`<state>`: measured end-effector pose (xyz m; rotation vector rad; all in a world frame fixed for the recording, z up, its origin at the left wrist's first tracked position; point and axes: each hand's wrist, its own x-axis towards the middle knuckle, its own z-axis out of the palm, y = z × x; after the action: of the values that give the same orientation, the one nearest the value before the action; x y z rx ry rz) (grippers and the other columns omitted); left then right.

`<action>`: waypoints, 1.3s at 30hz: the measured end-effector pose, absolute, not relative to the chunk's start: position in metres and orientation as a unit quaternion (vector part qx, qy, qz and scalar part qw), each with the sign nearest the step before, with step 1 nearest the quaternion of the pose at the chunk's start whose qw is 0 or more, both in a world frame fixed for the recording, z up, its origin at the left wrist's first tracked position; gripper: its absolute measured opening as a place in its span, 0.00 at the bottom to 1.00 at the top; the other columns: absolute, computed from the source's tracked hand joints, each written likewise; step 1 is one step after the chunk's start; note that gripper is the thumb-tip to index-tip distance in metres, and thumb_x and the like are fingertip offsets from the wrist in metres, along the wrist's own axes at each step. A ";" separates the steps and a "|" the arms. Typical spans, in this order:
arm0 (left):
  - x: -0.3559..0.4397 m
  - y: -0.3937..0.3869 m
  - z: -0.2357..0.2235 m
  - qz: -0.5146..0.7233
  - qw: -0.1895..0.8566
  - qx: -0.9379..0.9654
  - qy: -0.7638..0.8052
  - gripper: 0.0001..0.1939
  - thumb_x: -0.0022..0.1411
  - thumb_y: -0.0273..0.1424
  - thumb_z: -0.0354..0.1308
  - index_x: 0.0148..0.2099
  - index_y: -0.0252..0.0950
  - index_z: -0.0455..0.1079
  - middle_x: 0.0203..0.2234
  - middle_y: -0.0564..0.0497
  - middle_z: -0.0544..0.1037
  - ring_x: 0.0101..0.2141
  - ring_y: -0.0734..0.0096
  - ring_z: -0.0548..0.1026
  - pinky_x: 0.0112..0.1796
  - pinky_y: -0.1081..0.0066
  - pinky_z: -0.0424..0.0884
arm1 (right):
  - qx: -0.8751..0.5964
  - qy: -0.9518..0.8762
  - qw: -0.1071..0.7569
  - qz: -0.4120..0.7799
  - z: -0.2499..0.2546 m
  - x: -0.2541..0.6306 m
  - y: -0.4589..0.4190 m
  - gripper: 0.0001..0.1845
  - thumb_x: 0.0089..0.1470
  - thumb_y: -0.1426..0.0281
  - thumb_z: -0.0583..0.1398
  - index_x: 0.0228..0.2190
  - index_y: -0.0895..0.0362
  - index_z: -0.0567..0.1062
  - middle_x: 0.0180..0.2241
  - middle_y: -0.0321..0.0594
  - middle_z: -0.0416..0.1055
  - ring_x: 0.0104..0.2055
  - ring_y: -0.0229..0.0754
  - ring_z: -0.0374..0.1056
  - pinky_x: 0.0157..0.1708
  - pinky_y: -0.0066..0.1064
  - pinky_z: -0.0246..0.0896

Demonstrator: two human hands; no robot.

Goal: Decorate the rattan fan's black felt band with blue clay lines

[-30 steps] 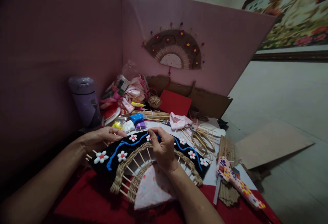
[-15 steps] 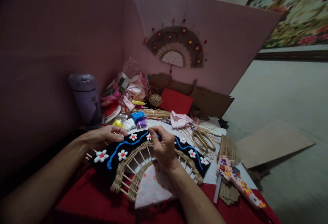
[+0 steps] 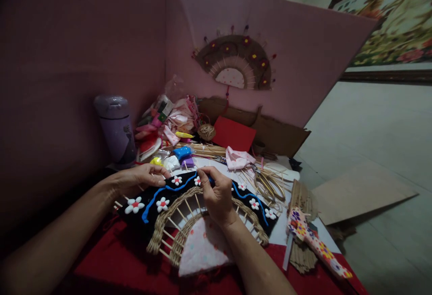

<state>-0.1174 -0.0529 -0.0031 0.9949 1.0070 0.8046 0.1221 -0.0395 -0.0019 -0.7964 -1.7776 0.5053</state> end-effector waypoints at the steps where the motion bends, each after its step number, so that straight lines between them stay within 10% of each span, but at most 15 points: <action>1: -0.118 -0.053 -0.002 0.359 0.687 0.446 0.447 0.18 0.43 0.31 0.68 0.38 0.33 0.72 0.27 0.50 0.77 0.25 0.73 0.74 0.27 0.74 0.66 | -0.336 -0.746 0.535 0.211 -0.002 0.122 -0.039 0.09 0.56 0.66 0.57 0.29 0.57 0.73 0.22 0.33 0.66 0.24 0.35 0.61 0.27 0.27 0.57; 39: -0.113 -0.054 0.004 0.391 0.693 0.430 0.428 0.15 0.41 0.33 0.68 0.33 0.31 0.73 0.22 0.53 0.75 0.22 0.76 0.70 0.26 0.75 0.62 | -0.221 -0.934 0.252 0.124 0.027 0.076 -0.032 0.06 0.48 0.77 0.63 0.30 0.55 0.76 0.29 0.34 0.76 0.31 0.36 0.71 0.32 0.25 0.58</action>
<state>-0.1126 -0.0542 0.0039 0.9597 0.9553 0.8739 0.0756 -0.0320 0.0269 -0.6019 -2.5392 0.3378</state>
